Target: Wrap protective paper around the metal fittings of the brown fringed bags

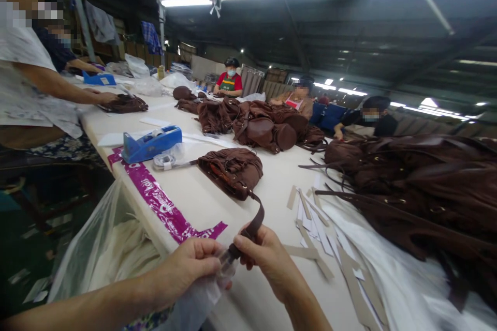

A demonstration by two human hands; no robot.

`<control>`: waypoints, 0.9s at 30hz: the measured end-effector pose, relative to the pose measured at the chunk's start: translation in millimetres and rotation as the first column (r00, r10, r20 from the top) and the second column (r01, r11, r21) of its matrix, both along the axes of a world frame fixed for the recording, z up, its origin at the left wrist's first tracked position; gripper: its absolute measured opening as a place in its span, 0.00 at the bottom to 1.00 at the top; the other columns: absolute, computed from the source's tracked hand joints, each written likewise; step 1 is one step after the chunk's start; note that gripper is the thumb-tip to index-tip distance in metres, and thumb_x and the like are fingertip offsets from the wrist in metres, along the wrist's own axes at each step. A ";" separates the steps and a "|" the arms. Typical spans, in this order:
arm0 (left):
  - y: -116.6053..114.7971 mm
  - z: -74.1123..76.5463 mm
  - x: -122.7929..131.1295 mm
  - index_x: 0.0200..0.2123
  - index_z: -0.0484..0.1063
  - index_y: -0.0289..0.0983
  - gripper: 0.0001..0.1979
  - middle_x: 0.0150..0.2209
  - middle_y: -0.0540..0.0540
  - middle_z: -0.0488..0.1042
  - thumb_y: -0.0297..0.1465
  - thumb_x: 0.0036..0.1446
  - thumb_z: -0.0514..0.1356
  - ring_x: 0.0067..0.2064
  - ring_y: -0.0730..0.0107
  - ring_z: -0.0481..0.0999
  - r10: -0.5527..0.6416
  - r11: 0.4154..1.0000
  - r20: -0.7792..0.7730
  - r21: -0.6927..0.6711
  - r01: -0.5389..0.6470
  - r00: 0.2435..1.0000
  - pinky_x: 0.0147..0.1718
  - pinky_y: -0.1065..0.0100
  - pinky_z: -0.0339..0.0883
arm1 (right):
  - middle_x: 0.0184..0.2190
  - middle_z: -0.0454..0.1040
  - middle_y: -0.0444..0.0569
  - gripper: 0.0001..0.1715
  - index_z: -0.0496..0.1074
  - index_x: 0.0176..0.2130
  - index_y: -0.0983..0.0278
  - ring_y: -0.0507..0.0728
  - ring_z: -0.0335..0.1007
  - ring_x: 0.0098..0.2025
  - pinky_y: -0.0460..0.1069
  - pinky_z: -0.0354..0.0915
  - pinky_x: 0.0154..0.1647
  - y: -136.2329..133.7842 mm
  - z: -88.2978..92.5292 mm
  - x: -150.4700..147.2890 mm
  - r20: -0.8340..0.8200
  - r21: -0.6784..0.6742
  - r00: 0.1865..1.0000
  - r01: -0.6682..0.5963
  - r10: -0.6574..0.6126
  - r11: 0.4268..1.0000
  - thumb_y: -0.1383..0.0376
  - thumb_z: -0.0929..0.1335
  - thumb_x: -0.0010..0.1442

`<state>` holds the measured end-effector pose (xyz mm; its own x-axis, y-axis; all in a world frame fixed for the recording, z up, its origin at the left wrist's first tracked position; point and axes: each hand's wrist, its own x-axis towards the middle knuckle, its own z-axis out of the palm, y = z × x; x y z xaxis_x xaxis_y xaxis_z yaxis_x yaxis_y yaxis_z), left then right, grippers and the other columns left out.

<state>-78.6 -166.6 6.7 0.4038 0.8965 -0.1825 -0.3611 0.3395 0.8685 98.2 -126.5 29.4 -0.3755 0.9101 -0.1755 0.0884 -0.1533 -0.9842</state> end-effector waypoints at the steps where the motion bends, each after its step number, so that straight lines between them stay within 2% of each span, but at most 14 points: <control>1: -1.7 0.1 0.5 0.32 0.77 0.30 0.13 0.29 0.44 0.76 0.33 0.43 0.65 0.30 0.68 0.75 -0.007 1.000 0.012 0.008 0.006 1.000 0.35 0.68 0.67 | 0.19 0.66 0.39 0.19 0.68 0.30 0.66 0.48 0.58 0.20 0.45 0.53 0.23 -0.7 -0.8 -1.0 0.000 -0.004 1.000 0.006 -0.006 1.000 0.53 0.74 0.49; 5: -5.2 -4.0 -0.2 0.39 0.78 0.31 0.16 0.31 0.43 0.77 0.37 0.52 0.62 0.33 0.69 0.74 -0.026 0.996 0.026 0.080 0.024 0.999 0.37 0.70 0.65 | 0.17 0.66 0.38 0.18 0.68 0.29 0.66 0.47 0.57 0.19 0.44 0.51 0.21 -1.7 -3.1 -6.2 0.011 -0.008 1.000 0.012 -0.012 1.000 0.55 0.73 0.50; 8: -6.5 -9.7 -0.3 0.43 0.77 0.32 0.17 0.33 0.43 0.77 0.36 0.54 0.61 0.35 0.68 0.74 -0.003 0.994 0.053 0.107 -0.003 0.999 0.38 0.70 0.65 | 0.18 0.66 0.38 0.19 0.68 0.28 0.65 0.47 0.57 0.18 0.44 0.51 0.20 -1.8 -2.9 -8.6 0.030 -0.021 1.000 -0.003 0.003 1.000 0.54 0.74 0.48; 12: -8.6 -13.7 3.3 0.49 0.74 0.34 0.21 0.35 0.43 0.77 0.37 0.52 0.64 0.33 0.69 0.74 0.020 0.998 0.110 0.060 -0.027 0.994 0.36 0.68 0.66 | 0.18 0.66 0.38 0.20 0.69 0.28 0.66 0.47 0.58 0.19 0.44 0.51 0.20 -0.5 0.1 -9.6 0.080 -0.015 0.995 -0.052 0.053 0.999 0.54 0.75 0.45; 16: -9.0 -14.0 7.4 0.49 0.73 0.34 0.23 0.35 0.43 0.77 0.37 0.51 0.65 0.33 0.68 0.75 0.048 0.998 0.140 0.038 -0.054 0.989 0.36 0.67 0.67 | 0.19 0.66 0.39 0.18 0.72 0.30 0.67 0.47 0.56 0.21 0.43 0.51 0.21 -0.4 3.8 -11.7 0.072 0.027 0.995 -0.078 0.075 0.997 0.56 0.75 0.45; 19: -7.4 -14.5 8.5 0.50 0.71 0.33 0.25 0.35 0.42 0.77 0.37 0.49 0.66 0.35 0.65 0.76 0.086 0.996 0.149 0.010 -0.088 0.985 0.38 0.65 0.67 | 0.19 0.66 0.39 0.16 0.74 0.30 0.67 0.47 0.55 0.21 0.43 0.50 0.20 -2.7 3.7 -14.1 0.071 0.011 0.995 -0.067 0.066 0.998 0.58 0.75 0.45; 22: -5.7 -17.4 7.9 0.50 0.70 0.31 0.28 0.34 0.42 0.77 0.37 0.46 0.68 0.36 0.64 0.76 0.101 0.995 0.141 -0.015 -0.100 0.985 0.40 0.65 0.66 | 0.18 0.66 0.38 0.17 0.74 0.30 0.67 0.46 0.55 0.20 0.43 0.50 0.20 -6.9 1.5 -15.1 0.075 -0.026 0.996 -0.035 0.037 0.999 0.57 0.75 0.45; 24: -5.0 -20.5 7.3 0.50 0.69 0.31 0.30 0.32 0.44 0.77 0.37 0.44 0.69 0.35 0.66 0.75 0.125 0.992 0.106 -0.043 -0.121 0.987 0.39 0.66 0.65 | 0.19 0.66 0.38 0.20 0.73 0.32 0.66 0.46 0.57 0.19 0.42 0.52 0.20 -11.5 0.3 -13.4 0.066 -0.077 0.998 0.024 -0.019 0.997 0.52 0.74 0.47; 27: -4.8 -24.0 7.0 0.50 0.68 0.31 0.32 0.31 0.45 0.77 0.38 0.41 0.69 0.32 0.67 0.75 0.158 0.985 0.043 -0.082 -0.154 0.987 0.35 0.67 0.65 | 0.27 0.71 0.42 0.25 0.72 0.37 0.64 0.48 0.64 0.23 0.43 0.60 0.22 -22.2 -2.1 -6.8 0.032 -0.161 0.996 0.081 -0.077 0.984 0.48 0.72 0.49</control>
